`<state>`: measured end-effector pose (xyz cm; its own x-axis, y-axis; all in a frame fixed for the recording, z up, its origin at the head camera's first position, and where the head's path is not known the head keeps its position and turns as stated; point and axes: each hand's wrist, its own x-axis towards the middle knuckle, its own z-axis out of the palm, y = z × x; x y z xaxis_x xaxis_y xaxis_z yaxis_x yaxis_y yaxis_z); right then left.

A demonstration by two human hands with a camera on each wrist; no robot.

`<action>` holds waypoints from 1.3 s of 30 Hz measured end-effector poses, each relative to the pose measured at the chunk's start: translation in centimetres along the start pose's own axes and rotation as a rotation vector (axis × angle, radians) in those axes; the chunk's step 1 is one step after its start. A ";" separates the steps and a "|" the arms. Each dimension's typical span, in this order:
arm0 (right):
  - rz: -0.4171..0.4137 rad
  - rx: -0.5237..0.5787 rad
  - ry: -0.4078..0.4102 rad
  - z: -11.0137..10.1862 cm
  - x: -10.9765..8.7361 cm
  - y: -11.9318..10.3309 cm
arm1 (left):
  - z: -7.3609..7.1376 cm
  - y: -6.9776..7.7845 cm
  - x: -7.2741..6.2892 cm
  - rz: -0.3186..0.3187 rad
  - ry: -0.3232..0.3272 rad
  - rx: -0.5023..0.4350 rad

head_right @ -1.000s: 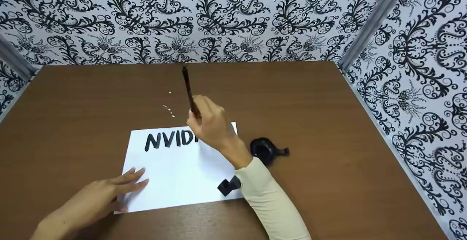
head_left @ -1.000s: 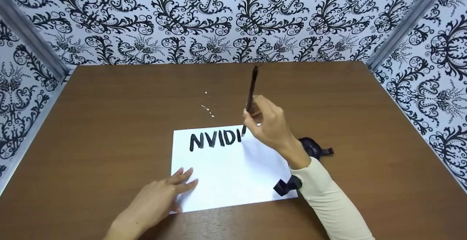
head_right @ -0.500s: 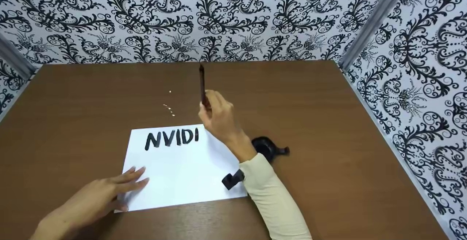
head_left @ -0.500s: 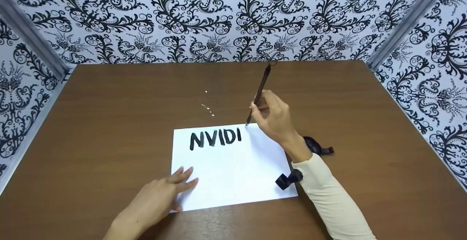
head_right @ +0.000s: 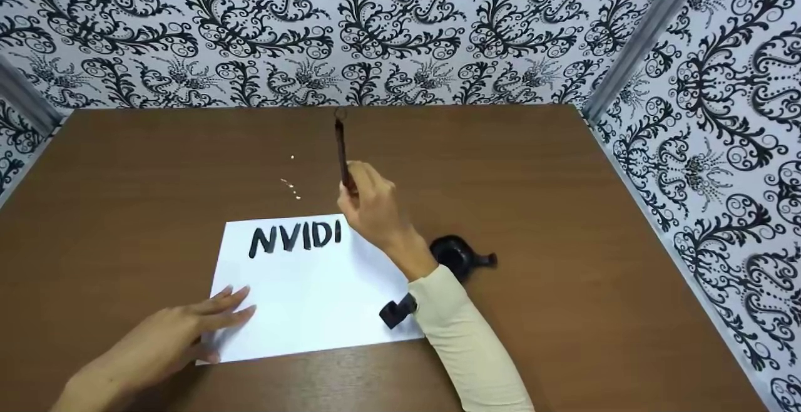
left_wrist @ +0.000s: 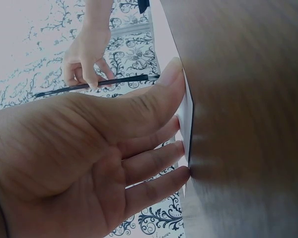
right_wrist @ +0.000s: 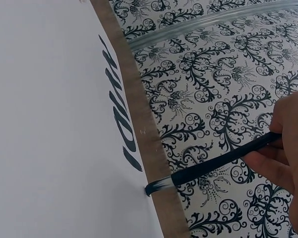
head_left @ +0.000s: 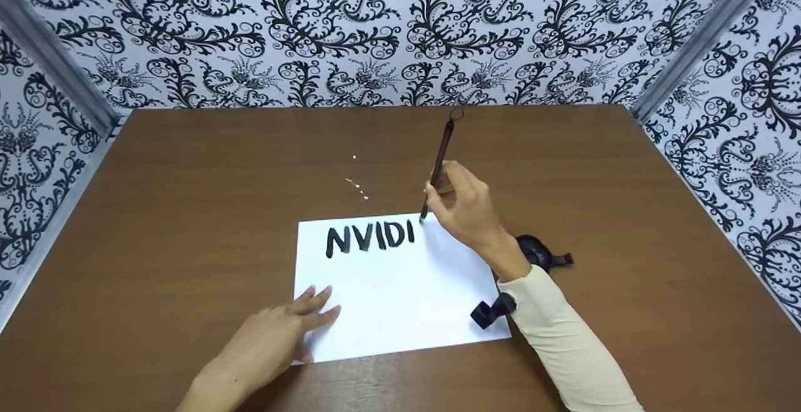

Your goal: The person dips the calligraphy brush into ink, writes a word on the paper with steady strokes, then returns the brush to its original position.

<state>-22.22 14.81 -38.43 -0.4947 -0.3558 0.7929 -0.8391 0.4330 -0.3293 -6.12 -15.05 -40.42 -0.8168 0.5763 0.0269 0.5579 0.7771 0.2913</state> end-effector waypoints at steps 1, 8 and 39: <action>0.000 0.001 -0.002 0.0 0.0 0.0 | 0.0 0.0 0.0 0.002 0.003 0.001; 0.009 0.010 -0.037 0.0 0.1 -0.4 | 0.1 0.0 0.1 0.014 0.017 0.003; 0.033 0.100 -0.061 -1.1 0.9 -1.4 | 0.1 -0.1 0.0 0.008 0.023 -0.008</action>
<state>-21.27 14.82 -36.71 -0.5329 -0.3934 0.7491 -0.8388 0.3620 -0.4067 -6.12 -15.10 -40.54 -0.8152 0.5769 0.0511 0.5637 0.7701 0.2987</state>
